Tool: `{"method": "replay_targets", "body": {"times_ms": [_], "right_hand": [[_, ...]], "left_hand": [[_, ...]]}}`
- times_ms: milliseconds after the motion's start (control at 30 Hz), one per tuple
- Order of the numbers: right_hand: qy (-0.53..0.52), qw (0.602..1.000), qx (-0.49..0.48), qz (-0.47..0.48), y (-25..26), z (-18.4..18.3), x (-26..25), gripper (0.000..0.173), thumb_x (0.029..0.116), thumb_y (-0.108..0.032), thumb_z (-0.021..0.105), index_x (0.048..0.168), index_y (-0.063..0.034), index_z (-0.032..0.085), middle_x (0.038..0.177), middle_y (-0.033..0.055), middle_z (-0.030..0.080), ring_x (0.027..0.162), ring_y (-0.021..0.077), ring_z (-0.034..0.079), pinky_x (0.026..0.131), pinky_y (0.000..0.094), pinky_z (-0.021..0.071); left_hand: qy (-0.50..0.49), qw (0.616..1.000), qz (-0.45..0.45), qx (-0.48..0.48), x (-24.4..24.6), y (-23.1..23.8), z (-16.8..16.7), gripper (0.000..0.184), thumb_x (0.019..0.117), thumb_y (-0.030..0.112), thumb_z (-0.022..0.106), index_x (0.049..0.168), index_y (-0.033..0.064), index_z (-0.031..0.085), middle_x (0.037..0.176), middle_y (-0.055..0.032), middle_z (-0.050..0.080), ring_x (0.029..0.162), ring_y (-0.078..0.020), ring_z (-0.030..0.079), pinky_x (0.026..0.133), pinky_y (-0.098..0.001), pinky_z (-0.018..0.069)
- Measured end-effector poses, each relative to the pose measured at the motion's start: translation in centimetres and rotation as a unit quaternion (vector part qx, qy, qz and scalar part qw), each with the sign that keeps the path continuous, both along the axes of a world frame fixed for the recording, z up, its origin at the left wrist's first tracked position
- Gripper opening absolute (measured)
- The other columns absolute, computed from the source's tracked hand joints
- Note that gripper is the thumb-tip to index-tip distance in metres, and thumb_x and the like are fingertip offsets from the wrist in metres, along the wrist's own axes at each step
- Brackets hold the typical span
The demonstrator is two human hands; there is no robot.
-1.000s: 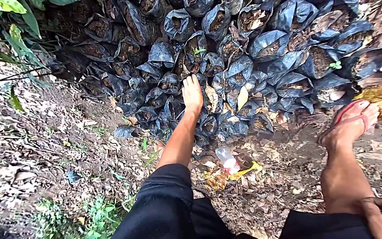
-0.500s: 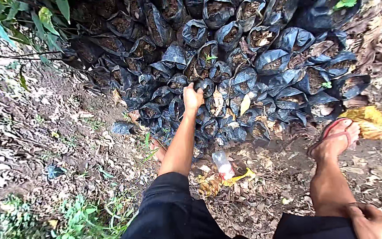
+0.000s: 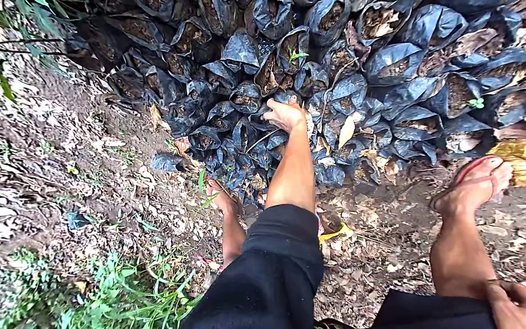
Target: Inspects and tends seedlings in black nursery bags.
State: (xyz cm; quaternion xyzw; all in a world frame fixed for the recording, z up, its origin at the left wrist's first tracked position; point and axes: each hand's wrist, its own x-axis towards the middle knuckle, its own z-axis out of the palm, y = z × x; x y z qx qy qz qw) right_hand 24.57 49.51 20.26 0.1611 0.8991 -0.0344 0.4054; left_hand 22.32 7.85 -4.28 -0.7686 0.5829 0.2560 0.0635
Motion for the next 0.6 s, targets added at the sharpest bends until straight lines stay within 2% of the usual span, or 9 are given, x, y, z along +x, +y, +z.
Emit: {"method": "replay_targets", "body": {"times_ms": [33, 133, 200, 267, 333, 400, 467, 533, 600], "right_hand": [[0.025, 0.996, -0.053, 0.063, 1.4, 0.3, 0.8, 0.017, 0.0907, -0.004, 0.063, 0.093, 0.0114, 0.069, 0.096, 0.032, 0.068, 0.092, 0.0405, 0.067, 0.089, 0.0434, 0.0525], [-0.028, 0.993, 0.086, -0.076, -3.0, -0.4, -1.1, 0.011, 0.0868, 0.005, 0.066, 0.09, 0.0148, 0.068, 0.098, 0.0326, 0.068, 0.094, 0.0407, 0.065, 0.091, 0.0436, 0.0505], [-0.048, 0.993, 0.091, -0.05, -3.8, -0.1, -1.4, 0.014, 0.0884, -0.003, 0.067, 0.092, 0.0105, 0.067, 0.096, 0.0286, 0.068, 0.09, 0.0376, 0.067, 0.085, 0.0449, 0.0529], [-0.05, 0.987, 0.123, -0.092, -4.9, -0.2, -1.9, 0.009, 0.0852, 0.005, 0.067, 0.088, 0.0136, 0.067, 0.096, 0.0318, 0.068, 0.092, 0.0399, 0.065, 0.088, 0.0425, 0.0512], [-0.026, 0.988, 0.118, -0.095, -2.6, -1.1, -1.0, 0.007, 0.0856, 0.006, 0.067, 0.086, 0.0136, 0.067, 0.095, 0.0324, 0.067, 0.092, 0.0399, 0.064, 0.089, 0.0433, 0.0503], [-0.022, 0.997, 0.074, -0.008, 3.5, -1.4, 1.7, 0.023, 0.0954, -0.011, 0.058, 0.102, 0.0084, 0.07, 0.105, 0.0291, 0.069, 0.101, 0.0386, 0.066, 0.093, 0.0516, 0.0502], [-0.044, 0.995, 0.093, 0.016, 3.7, -1.6, 1.9, 0.031, 0.0976, -0.02, 0.058, 0.111, 0.0048, 0.07, 0.113, 0.0254, 0.07, 0.106, 0.0372, 0.068, 0.093, 0.0559, 0.0509], [-0.062, 0.992, 0.112, 0.005, -1.3, -1.0, -0.2, 0.026, 0.0935, -0.02, 0.067, 0.104, 0.0037, 0.07, 0.107, 0.0236, 0.07, 0.098, 0.0362, 0.068, 0.087, 0.0546, 0.052], [-0.019, 0.997, 0.064, 0.032, -1.4, -0.9, -0.2, 0.019, 0.0872, -0.013, 0.071, 0.091, 0.0058, 0.07, 0.093, 0.0252, 0.07, 0.084, 0.0355, 0.068, 0.078, 0.0478, 0.0541]], "left_hand": [[0.031, 0.999, -0.028, 0.007, 1.1, 0.0, 0.5, 0.072, 0.0877, 0.04, 0.08, 0.148, 0.0172, 0.048, 0.146, -0.0251, 0.047, 0.13, -0.0391, 0.054, 0.102, -0.0471, 0.0516], [0.139, 0.986, -0.092, 0.016, 5.7, -0.7, 2.2, 0.07, 0.0904, 0.035, 0.078, 0.149, 0.0099, 0.048, 0.141, -0.0245, 0.051, 0.124, -0.0357, 0.057, 0.102, -0.0477, 0.0513], [0.146, 0.984, -0.097, -0.021, 9.0, -1.6, 3.6, 0.067, 0.0922, 0.038, 0.075, 0.145, 0.0054, 0.051, 0.137, -0.024, 0.054, 0.12, -0.0339, 0.059, 0.101, -0.0464, 0.0514], [0.101, 0.989, -0.1, -0.042, 11.7, -2.6, 3.6, 0.073, 0.0903, 0.037, 0.076, 0.149, 0.0041, 0.047, 0.146, -0.0233, 0.049, 0.134, -0.0352, 0.05, 0.111, -0.0472, 0.0427], [0.027, 0.984, -0.176, -0.021, 12.8, -3.7, 2.5, 0.091, 0.0825, 0.033, 0.082, 0.156, 0.0029, 0.036, 0.159, -0.0227, 0.037, 0.147, -0.0379, 0.036, 0.119, -0.0509, 0.0341], [-0.07, 0.964, -0.256, 0.032, 12.3, -3.9, 1.3, 0.109, 0.0758, 0.039, 0.085, 0.16, 0.0018, 0.026, 0.166, -0.0211, 0.026, 0.152, -0.0392, 0.026, 0.116, -0.0565, 0.0355], [-0.134, 0.946, -0.288, 0.058, 11.3, -3.6, 0.2, 0.114, 0.073, 0.052, 0.084, 0.159, 0.0011, 0.029, 0.169, -0.0187, 0.019, 0.154, -0.0403, 0.02, 0.113, -0.0611, 0.0364], [-0.175, 0.942, -0.283, 0.047, 10.1, -3.3, -0.6, 0.114, 0.0704, 0.061, 0.083, 0.155, 0.002, 0.036, 0.168, -0.0169, 0.022, 0.153, -0.0413, 0.022, 0.108, -0.0627, 0.0394], [-0.202, 0.943, -0.262, 0.032, 9.1, -3.0, -1.5, 0.119, 0.0714, 0.062, 0.081, 0.159, 0.0005, 0.028, 0.167, -0.0187, 0.023, 0.152, -0.0426, 0.023, 0.107, -0.0648, 0.0401]]}}
